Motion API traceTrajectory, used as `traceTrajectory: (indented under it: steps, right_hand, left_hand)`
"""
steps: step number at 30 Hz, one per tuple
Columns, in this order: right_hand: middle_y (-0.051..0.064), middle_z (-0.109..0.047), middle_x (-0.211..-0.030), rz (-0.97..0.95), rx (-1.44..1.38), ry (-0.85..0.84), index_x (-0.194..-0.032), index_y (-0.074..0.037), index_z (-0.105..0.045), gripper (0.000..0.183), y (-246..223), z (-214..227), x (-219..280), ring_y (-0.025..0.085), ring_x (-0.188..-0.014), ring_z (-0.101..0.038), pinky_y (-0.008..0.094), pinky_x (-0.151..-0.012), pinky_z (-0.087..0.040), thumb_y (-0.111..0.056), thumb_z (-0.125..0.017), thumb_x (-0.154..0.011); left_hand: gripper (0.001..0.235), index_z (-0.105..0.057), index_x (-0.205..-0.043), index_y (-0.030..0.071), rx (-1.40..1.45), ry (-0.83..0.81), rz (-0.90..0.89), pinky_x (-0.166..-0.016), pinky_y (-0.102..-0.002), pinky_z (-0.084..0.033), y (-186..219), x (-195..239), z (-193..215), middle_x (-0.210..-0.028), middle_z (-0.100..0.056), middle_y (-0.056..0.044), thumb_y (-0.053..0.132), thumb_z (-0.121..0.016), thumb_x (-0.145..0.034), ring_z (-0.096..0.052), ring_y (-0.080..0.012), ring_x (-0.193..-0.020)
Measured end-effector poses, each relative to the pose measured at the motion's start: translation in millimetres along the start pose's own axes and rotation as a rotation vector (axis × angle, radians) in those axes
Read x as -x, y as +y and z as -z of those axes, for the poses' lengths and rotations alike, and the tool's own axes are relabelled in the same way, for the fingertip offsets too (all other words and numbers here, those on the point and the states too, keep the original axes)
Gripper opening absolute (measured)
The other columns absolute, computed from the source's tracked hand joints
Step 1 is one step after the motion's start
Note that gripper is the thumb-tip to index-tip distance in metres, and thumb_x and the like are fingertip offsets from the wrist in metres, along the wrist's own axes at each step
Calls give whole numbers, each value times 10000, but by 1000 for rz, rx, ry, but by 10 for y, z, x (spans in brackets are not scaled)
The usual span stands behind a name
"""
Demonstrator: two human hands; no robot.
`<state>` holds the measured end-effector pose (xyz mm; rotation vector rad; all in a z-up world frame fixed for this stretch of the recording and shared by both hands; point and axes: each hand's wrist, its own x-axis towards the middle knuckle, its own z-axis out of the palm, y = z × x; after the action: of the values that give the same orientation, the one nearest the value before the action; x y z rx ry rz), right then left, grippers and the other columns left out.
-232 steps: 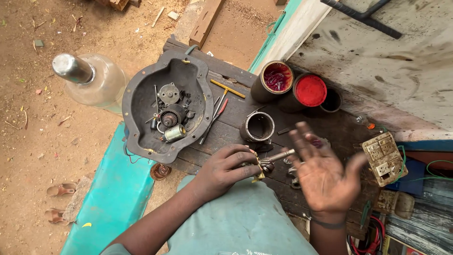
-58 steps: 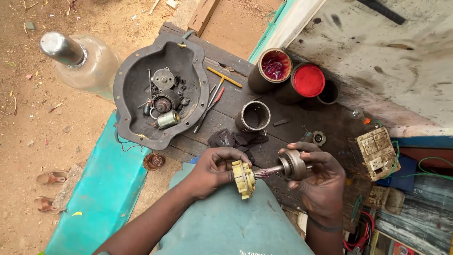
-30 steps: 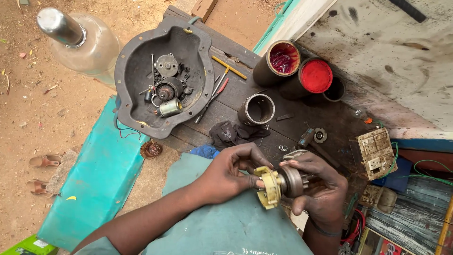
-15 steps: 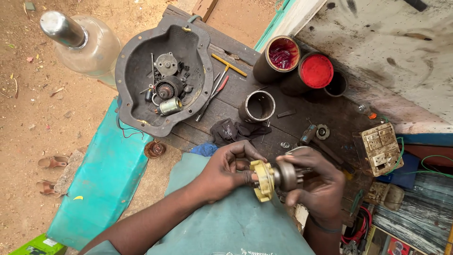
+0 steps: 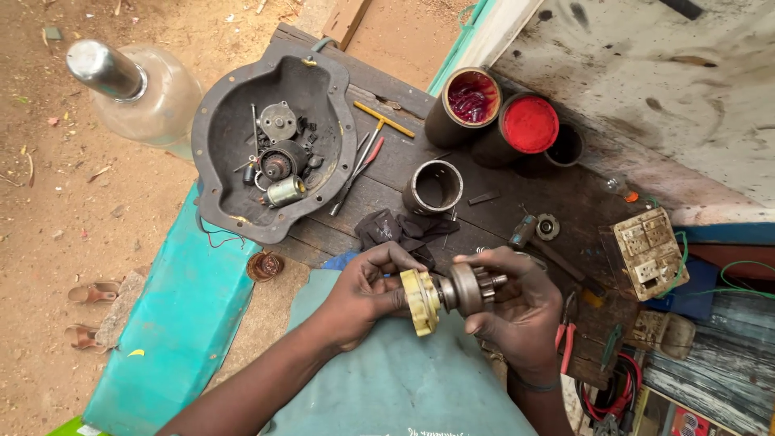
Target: The person wipes a metal automotive component with a dark rag, turning it to clean different sides, then sets it down and handles a smaller pump-like assembly, fitting its parts together by hand and placing it near the workbench tray.
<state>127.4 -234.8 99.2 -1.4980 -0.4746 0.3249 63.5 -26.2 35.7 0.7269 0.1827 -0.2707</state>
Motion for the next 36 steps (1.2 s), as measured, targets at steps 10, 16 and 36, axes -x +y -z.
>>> traceTrajectory:
  steps: [10, 16, 36]
  right_hand:
    - [151, -660, -1283, 50, -100, 65, -1345, 46, -599, 796, 131, -361, 18, 218, -1191, -682, 327, -994, -611, -450, -879, -790]
    - [170, -620, -1377, 41, -55, 53, -1395, 41, -561, 770, 109, -535, -125, 224, -1260, -651, 332, -1030, -588, -406, -848, -837]
    - [143, -553, -1384, 64, 384, -194, -1344, -36, -625, 580, 247, -856, -320, 230, -1220, -668, 311, -903, -618, -23, -834, -802]
  left_hand:
    - [271, -636, -1142, -21, 76, 76, -136, -974, -375, -605, -35, 38, 70, -1189, -711, -164, -100, -701, -891, -708, -219, -1095]
    - [383, -600, -1187, 29, 179, 168, -163, -891, -358, -609, -6, 74, 145, -1176, -687, -114, -100, -696, -840, -714, -190, -1041]
    - [406, -653, -1223, -52, 356, 334, -71, -1005, -371, -565, -80, 320, 321, -1183, -721, -137, 293, -581, -1021, -690, -211, -1110]
